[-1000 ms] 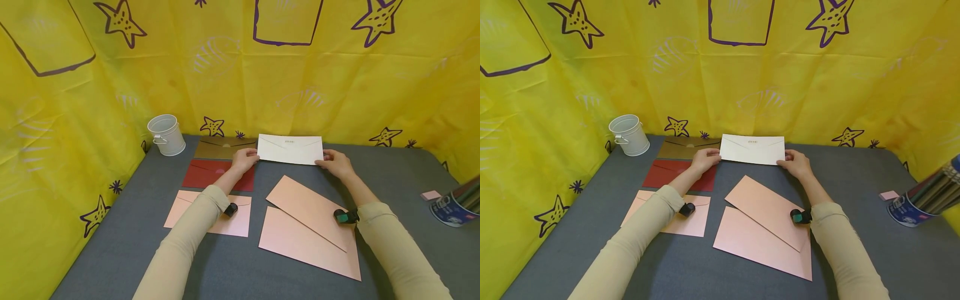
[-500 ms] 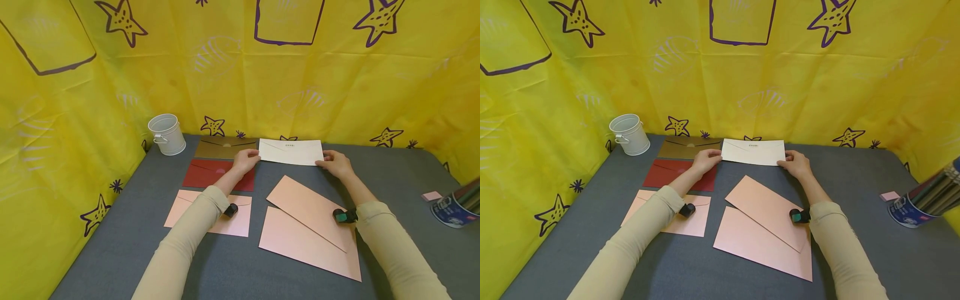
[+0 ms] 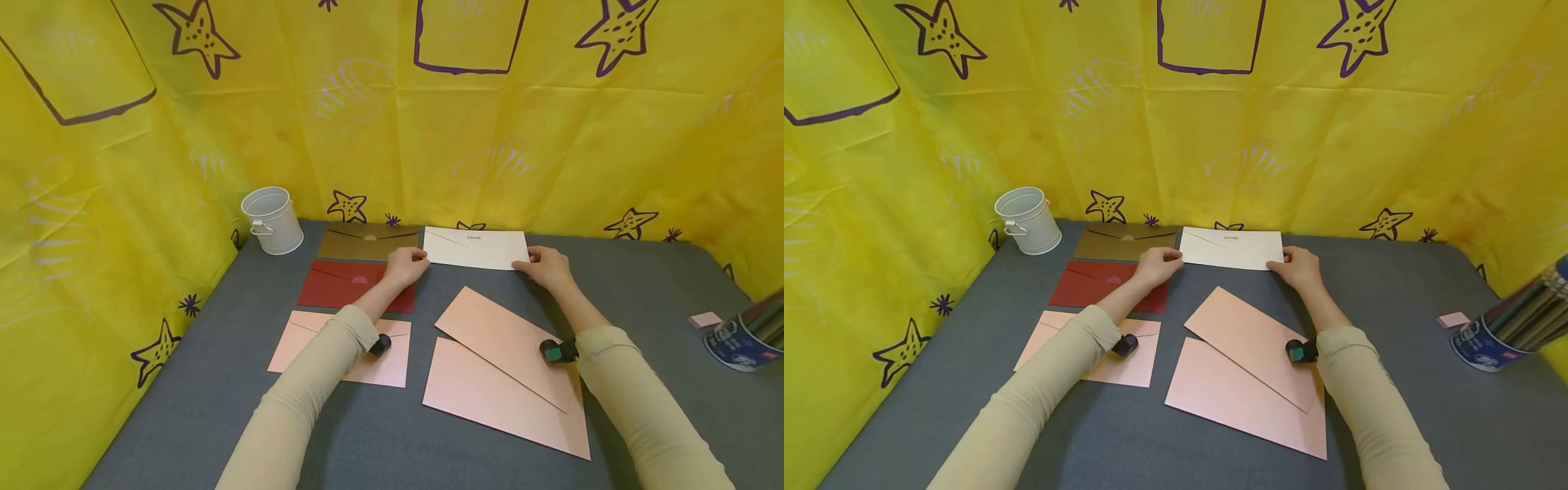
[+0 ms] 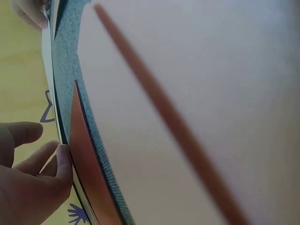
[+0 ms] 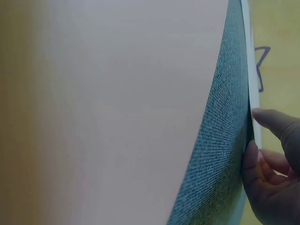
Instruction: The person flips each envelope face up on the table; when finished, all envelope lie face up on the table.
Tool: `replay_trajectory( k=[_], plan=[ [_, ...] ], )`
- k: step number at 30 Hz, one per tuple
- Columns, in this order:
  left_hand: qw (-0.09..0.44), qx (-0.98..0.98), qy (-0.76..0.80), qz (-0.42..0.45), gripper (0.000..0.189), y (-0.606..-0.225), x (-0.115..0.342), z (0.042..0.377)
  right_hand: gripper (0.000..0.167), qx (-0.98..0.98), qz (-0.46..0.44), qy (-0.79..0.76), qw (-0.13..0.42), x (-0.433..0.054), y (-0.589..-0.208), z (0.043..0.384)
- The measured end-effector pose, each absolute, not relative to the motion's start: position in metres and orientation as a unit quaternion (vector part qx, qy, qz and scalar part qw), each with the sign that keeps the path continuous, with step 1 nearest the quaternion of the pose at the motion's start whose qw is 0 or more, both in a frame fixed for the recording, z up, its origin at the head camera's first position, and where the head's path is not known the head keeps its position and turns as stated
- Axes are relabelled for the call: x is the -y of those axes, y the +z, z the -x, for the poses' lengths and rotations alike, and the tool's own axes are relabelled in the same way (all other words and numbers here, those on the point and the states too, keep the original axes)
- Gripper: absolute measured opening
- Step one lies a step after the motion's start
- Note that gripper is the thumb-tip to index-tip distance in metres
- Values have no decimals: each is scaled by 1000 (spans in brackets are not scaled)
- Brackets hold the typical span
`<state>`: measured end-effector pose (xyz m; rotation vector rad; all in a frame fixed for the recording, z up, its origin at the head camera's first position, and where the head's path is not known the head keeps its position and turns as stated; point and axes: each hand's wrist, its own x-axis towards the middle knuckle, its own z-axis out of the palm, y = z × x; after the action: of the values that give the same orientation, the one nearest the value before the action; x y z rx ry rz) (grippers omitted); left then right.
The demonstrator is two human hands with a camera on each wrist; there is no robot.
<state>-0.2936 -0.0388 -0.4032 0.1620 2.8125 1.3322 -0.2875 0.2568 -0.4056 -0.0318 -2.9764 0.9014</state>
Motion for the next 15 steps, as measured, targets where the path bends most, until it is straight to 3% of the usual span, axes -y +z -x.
replay_trajectory(
  k=[15],
  plan=[
    [50,-939,296,-168,39,-397,39,291,59,969,-27,244,1,-259,-402,285]
  ],
)
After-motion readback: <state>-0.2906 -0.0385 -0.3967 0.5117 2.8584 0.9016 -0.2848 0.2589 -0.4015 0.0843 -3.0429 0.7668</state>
